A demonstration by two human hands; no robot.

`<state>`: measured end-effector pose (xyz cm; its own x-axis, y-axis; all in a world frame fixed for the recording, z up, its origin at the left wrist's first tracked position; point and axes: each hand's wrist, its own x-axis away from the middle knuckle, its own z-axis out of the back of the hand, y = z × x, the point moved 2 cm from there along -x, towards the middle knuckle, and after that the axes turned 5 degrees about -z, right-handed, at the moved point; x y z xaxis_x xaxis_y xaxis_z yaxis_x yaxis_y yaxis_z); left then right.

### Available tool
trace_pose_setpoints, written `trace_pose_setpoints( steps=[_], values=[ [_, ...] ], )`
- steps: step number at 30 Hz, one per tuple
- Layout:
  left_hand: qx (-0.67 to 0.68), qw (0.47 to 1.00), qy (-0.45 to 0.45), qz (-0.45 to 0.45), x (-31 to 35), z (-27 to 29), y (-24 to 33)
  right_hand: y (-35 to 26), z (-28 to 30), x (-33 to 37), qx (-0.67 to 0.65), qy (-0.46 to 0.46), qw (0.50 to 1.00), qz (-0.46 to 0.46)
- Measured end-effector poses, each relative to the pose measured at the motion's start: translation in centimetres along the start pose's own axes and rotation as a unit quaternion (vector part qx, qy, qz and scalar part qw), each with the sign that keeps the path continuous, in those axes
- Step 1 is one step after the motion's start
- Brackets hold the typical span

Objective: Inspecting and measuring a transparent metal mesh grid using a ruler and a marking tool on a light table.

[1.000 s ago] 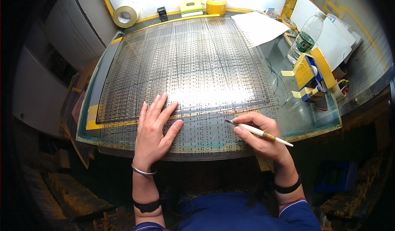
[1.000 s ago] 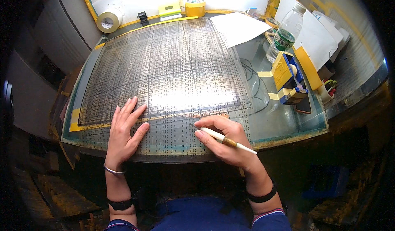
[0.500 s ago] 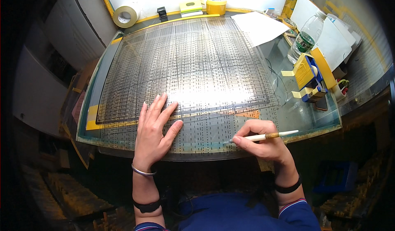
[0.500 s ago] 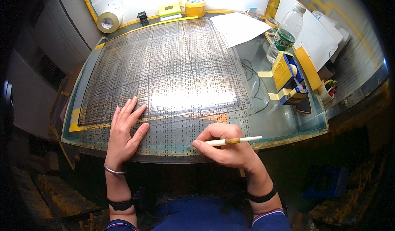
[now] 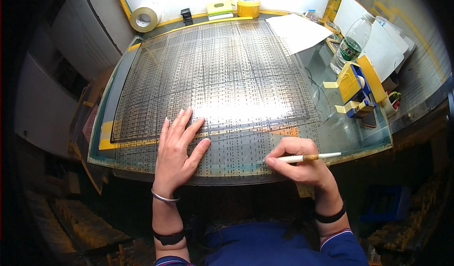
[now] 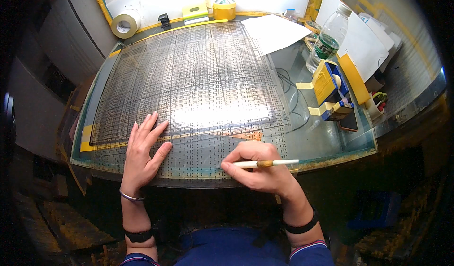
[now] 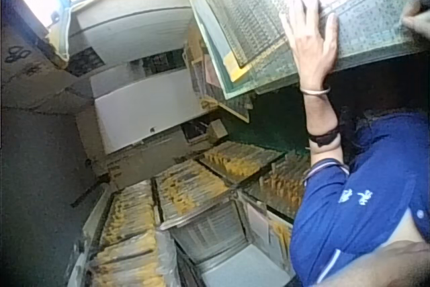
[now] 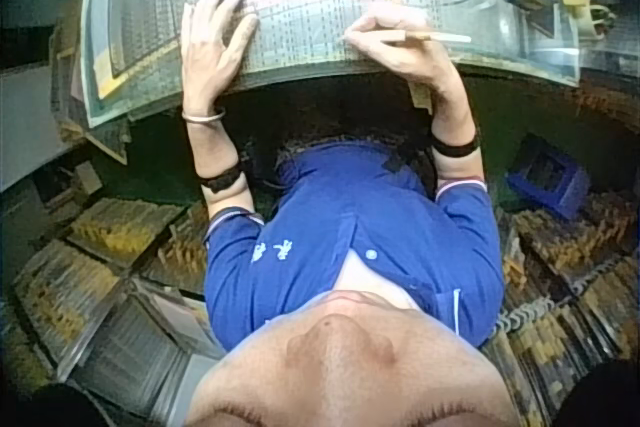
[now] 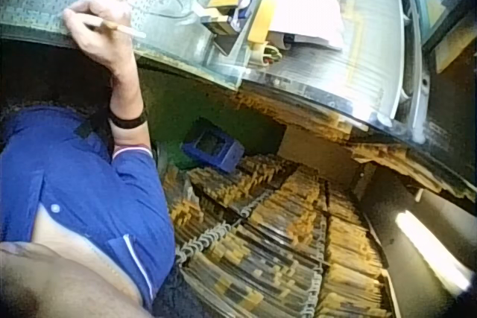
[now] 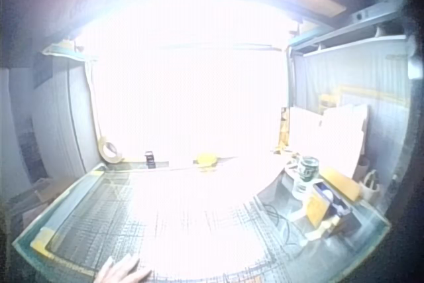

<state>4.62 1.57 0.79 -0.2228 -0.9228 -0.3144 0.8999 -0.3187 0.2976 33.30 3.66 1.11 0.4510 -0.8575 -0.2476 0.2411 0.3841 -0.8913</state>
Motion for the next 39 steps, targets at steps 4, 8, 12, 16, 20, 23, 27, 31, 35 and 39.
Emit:
trace_pose_setpoints(
  steps=[4, 8, 12, 16, 20, 23, 27, 31, 35, 39],
  values=[
    [-0.003, 1.0, -0.001, 0.0, 0.0, 0.0, 0.1, 0.2, 0.4, 0.0, 0.016, -0.062, 0.995, 0.071],
    [-0.005, 1.0, -0.002, 0.002, 0.2, 0.0, -0.2, -0.2, 0.2, 0.2, -0.023, -0.022, 0.999, -0.036],
    [-0.003, 1.0, -0.001, -0.002, 0.0, -0.1, -0.1, 0.0, 0.0, 0.2, -0.039, 0.051, 0.996, -0.063],
    [-0.002, 1.0, -0.001, -0.001, 0.1, -0.1, -0.1, 0.3, -0.4, 0.0, -0.017, 0.08, 0.997, -0.018],
    [-0.003, 1.0, -0.002, 0.0, 0.1, -0.2, -0.2, -0.1, 0.0, 0.0, 0.017, 0.01, 1.0, -0.021],
    [0.0, 1.0, -0.001, 0.0, 0.1, -0.1, -0.1, 0.2, 0.4, 0.1, 0.029, -0.048, 0.998, 0.02],
    [0.001, 1.0, -0.001, -0.001, 0.0, -0.1, -0.1, 0.1, 0.4, 0.4, -0.006, -0.027, 0.999, -0.019],
    [-0.001, 1.0, 0.0, -0.002, 0.0, 0.0, -0.1, -0.2, 0.0, 0.3, -0.114, 0.037, 0.987, -0.111],
    [-0.002, 1.0, 0.001, -0.001, 0.2, -0.1, -0.1, 0.5, 0.1, 0.2, -0.065, 0.083, 0.994, -0.015],
    [0.001, 1.0, 0.002, -0.005, -0.1, -0.1, -0.2, 0.9, 0.0, 0.1, -0.019, 0.123, 0.992, 0.021]
  ],
)
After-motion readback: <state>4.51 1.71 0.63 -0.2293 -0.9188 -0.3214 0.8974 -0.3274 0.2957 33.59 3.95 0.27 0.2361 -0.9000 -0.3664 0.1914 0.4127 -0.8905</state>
